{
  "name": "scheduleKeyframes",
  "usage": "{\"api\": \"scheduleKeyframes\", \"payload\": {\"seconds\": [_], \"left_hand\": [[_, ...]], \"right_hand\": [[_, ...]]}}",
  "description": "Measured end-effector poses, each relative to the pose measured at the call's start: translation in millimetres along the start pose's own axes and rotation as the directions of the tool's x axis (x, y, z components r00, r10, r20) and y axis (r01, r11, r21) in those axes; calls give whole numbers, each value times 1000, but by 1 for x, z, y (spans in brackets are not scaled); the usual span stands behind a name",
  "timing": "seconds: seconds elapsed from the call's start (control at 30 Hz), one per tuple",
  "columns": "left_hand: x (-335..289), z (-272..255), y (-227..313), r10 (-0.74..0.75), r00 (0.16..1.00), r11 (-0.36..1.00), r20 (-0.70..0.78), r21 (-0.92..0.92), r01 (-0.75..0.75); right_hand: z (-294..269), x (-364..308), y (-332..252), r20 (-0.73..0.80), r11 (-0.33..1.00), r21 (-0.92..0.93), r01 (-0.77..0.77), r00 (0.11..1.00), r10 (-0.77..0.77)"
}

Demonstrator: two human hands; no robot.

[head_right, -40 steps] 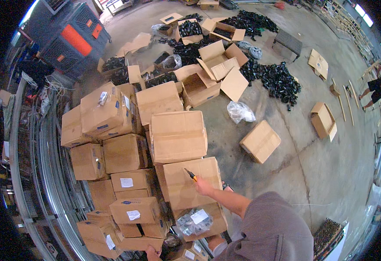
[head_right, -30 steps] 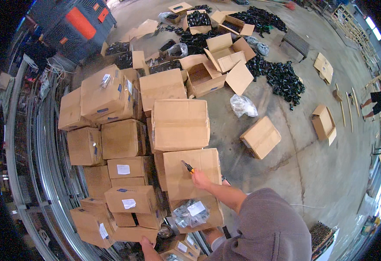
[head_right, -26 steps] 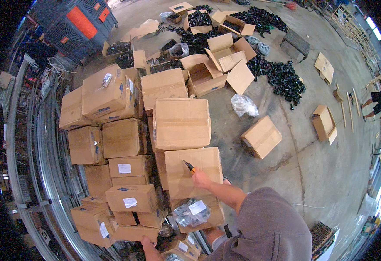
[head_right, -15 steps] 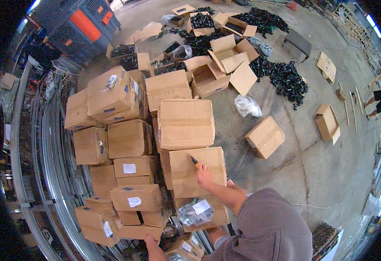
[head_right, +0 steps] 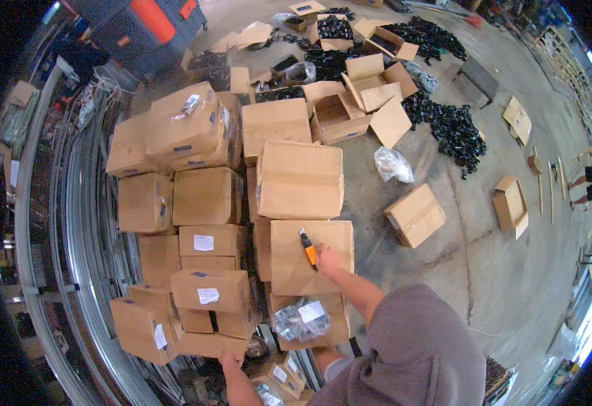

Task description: The person uses a box cutter to open cardboard boxes, removes metal components, and inserts small plastic or rubber plugs into the holes of the metal parts by hand.

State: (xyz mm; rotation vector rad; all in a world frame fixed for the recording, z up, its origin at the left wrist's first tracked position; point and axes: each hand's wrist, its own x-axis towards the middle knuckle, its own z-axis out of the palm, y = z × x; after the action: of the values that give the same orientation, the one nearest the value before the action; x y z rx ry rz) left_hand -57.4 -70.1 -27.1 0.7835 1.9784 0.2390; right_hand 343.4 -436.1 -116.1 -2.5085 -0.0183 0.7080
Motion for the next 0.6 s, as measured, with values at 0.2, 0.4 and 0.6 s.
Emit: {"api": "scheduleKeyframes", "payload": {"seconds": [0.2, 0.4, 0.6], "left_hand": [[29, -18, -4, 44, 997, 945, 69, -326, -19], [2, -24, 17, 325, 940, 839, -104, 491, -236], [-42, -14, 29, 257, 954, 827, -154, 546, -135]], "right_hand": [[-30, 20, -55, 157, 954, -297, 45, 988, 3], [-51, -25, -118, -70, 882, -403, 245, 952, -297], [37, -117, -243, 290, 728, -184, 661, 744, -602]]}}
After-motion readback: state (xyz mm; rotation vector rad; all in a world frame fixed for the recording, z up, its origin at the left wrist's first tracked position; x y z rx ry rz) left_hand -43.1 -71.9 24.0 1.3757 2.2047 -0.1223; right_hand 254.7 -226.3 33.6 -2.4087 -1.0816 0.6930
